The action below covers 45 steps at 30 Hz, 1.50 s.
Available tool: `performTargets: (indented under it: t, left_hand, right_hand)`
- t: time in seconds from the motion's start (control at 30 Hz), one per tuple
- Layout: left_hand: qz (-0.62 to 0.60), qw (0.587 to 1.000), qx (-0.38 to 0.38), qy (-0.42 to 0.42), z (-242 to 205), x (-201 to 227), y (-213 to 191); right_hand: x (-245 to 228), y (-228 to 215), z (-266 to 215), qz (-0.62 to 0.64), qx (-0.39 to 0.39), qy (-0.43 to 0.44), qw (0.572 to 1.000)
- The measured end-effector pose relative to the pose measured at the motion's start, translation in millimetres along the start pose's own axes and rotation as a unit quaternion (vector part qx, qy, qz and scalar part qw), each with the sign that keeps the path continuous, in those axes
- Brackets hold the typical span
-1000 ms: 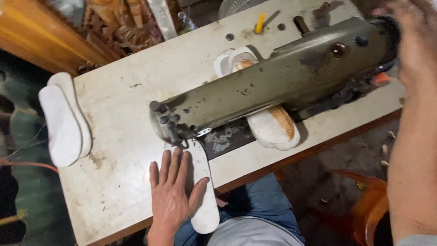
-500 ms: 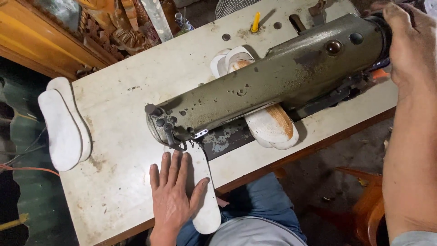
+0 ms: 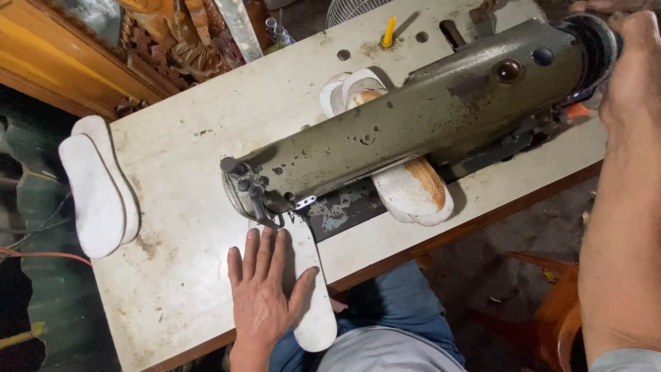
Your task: Using an industrial sewing machine to stitch the edges of shoe insoles.
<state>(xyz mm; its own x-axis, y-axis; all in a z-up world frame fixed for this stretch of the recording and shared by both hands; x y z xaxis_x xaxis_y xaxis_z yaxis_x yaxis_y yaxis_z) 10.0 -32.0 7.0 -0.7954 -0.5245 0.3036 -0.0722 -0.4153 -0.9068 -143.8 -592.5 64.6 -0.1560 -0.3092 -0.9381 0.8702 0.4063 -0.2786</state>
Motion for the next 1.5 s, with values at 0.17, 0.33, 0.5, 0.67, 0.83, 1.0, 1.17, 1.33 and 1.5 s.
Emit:
performTargets:
  t: [0.17, 0.33, 0.5, 0.67, 0.83, 1.0, 1.17, 1.33, 1.5]
  left_hand:
    - [0.002, 1.0, -0.005, -0.004, -1.5, -2.3, 2.5]
    - [0.007, 1.0, -0.014, -0.005, -0.9, -4.3, 3.2]
    - [0.009, 1.0, -0.019, -0.002, 0.3, -5.2, 3.3]
    - [0.015, 0.999, -0.032, 0.005, 0.3, -7.5, 2.7]
    - [0.016, 0.999, -0.049, 0.011, 1.9, -8.0, 1.2]
    - [0.015, 0.999, -0.037, 0.016, 3.5, -6.9, -0.2]
    - [0.016, 0.999, -0.034, 0.014, 1.7, -8.7, 2.9]
    - [0.008, 0.999, -0.03, 0.012, 2.1, -7.7, 2.1]
    - [0.006, 1.0, -0.023, 0.013, 1.0, -9.0, 3.6]
  right_hand:
    - [-20.9, 8.3, -17.1, -0.108, -0.006, -0.021, 0.994]
    - [-26.0, 8.1, -17.8, -0.112, -0.023, -0.088, 0.99]
    - [-24.6, -0.9, -20.3, -0.122, 0.068, -0.01, 0.99]
    - [-12.3, -7.4, -21.0, -0.118, -0.047, -0.157, 0.979]
    - [-23.4, -5.5, -26.7, -0.092, -0.004, -0.094, 0.991]
    - [-22.9, 0.6, -29.0, -0.081, -0.069, -0.146, 0.983]
    - [-37.1, 9.1, -33.8, -0.102, -0.036, -0.15, 0.983]
    - [-24.8, 5.0, -26.6, -0.122, -0.047, -0.137, 0.982]
    - [-42.9, 13.5, -33.7, -0.104, -0.01, -0.133, 0.986]
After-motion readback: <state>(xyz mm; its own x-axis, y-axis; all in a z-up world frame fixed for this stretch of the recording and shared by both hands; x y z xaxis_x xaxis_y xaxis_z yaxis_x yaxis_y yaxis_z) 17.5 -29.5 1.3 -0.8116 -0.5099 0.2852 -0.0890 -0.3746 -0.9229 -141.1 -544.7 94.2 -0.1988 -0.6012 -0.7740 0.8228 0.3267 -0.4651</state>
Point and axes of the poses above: each hand's wrist, its own z-axis towards the middle knuckle, its own y-axis out of the palm, x = y × z, the point moved 3 cm from there along z, towards the middle knuckle, and after that the axes turned 6 degrees about -z, right-handed, at the moved point
